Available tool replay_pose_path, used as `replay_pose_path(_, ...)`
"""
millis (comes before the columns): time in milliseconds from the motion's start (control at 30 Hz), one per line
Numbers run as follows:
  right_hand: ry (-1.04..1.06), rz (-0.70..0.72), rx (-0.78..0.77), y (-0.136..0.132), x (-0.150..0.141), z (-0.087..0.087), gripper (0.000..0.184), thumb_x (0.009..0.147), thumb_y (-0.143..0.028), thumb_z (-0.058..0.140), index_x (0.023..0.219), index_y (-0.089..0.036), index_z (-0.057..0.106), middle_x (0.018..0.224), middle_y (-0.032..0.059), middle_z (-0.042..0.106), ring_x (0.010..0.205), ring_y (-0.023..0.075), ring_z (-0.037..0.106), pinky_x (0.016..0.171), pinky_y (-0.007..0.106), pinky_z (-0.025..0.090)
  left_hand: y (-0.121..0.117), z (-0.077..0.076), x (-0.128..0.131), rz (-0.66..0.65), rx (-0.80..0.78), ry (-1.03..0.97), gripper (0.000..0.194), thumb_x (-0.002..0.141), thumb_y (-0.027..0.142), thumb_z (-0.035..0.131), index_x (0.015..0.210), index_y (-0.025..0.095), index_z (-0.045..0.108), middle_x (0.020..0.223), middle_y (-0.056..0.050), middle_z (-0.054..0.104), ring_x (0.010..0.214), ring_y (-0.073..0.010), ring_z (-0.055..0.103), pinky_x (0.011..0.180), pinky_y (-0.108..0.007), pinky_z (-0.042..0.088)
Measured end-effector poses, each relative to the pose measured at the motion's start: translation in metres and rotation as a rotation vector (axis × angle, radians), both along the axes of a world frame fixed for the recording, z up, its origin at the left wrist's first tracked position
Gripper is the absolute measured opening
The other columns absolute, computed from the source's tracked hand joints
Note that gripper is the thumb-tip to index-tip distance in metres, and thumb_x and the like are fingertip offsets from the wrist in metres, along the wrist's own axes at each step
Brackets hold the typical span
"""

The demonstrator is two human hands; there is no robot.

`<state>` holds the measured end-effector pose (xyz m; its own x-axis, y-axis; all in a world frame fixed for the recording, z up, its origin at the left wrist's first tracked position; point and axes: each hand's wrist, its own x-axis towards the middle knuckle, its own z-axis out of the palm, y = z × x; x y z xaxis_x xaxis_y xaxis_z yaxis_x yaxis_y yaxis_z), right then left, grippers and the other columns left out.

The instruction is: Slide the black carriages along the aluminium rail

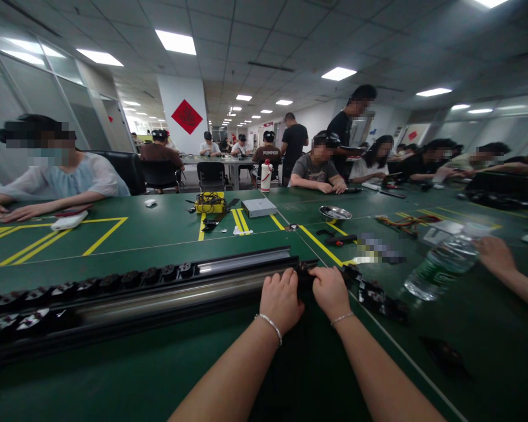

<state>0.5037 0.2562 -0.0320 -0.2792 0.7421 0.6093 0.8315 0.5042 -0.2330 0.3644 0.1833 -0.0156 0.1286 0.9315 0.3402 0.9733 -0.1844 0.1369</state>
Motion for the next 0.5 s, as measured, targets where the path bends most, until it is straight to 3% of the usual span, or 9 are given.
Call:
replay_pose_path(133, 0.048, 0.017, -0.020, 0.0006, 0.0003, 0.0002, 0.029, 0.070, -0.005, 0.038, 0.074, -0.019, 0.064, 0.078, 0.0031, 0.066, 0.080, 0.0164, 0.056, 0.078, 0.027, 0.041, 0.0011, -0.0013, 0.0000, -0.002, 0.010, -0.008, 0.059, 0.072, 0.036, 0.052, 0.127, 0.020, 0.039, 0.132, -0.005, 0.044, 0.100, -0.0240, 0.046, 0.083, -0.038, 0.036)
replay_pose_path(500, 0.079, 0.010, -0.032, -0.0003, 0.0001, 0.0018, 0.029, 0.071, -0.006, 0.037, 0.074, -0.018, 0.064, 0.077, 0.0044, 0.065, 0.080, 0.0172, 0.055, 0.076, 0.028, 0.043, 0.0019, -0.0011, -0.0013, -0.012, 0.002, -0.010, 0.060, 0.071, 0.038, 0.053, 0.127, 0.022, 0.038, 0.135, -0.005, 0.043, 0.100, -0.0245, 0.047, 0.084, -0.039, 0.036)
